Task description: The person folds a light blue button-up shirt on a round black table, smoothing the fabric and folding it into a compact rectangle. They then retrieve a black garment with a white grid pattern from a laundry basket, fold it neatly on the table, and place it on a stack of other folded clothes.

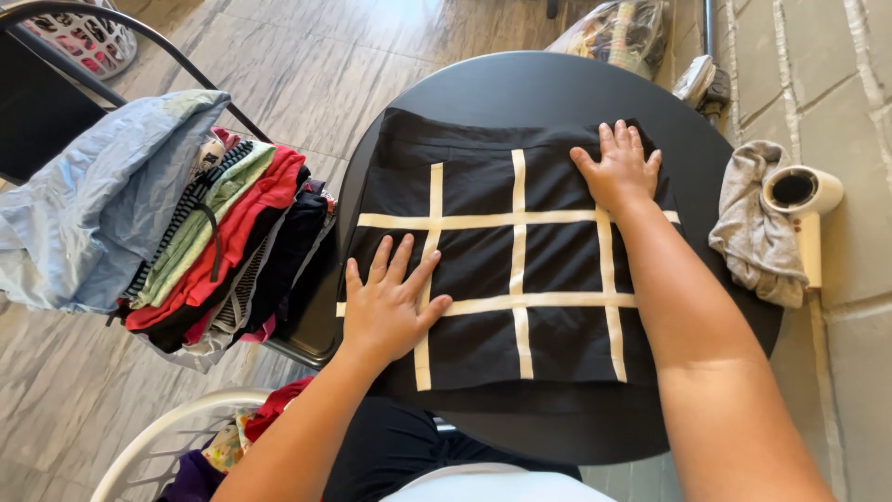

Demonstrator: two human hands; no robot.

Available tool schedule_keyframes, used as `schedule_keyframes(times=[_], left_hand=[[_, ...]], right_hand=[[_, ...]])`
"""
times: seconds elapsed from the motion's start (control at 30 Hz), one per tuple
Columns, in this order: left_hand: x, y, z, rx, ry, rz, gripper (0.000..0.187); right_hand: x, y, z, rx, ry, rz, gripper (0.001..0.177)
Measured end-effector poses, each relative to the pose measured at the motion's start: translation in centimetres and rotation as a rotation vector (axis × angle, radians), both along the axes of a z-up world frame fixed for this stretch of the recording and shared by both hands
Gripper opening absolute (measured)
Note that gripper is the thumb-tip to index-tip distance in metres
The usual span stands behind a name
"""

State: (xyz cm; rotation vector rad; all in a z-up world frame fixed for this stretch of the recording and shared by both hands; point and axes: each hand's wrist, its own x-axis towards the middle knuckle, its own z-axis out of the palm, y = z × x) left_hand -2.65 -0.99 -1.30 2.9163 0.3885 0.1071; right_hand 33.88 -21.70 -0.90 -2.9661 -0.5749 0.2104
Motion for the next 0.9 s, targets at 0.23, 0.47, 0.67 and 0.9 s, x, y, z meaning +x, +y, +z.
schedule_keyframes(times=[0.23, 0.47, 0.67, 0.9], left_hand=[[0.2, 0.1, -0.6, 0.000, -0.022, 0.028, 0.067], [-0.1, 0.2, -0.6, 0.026, -0.034, 0.039, 0.067], [-0.4, 0.1, -0.2, -0.019, -0.051, 0.036, 0.066], [-3.8, 1.7, -0.5, -0.040, -0.263, 0.226, 0.070]], right_hand=[[-13.2, 5.7, -0.4, 0.186, -0.418, 0.362, 0.078], [-24.3, -0.9, -1.5, 0.084, -0.128, 0.647, 0.085], [-18.1, -15.4, -1.3, -0.098, -0.029, 0.194, 0.083], [-18.3, -17.9, -0.3, -0.106, 0.080, 0.004, 0.083]])
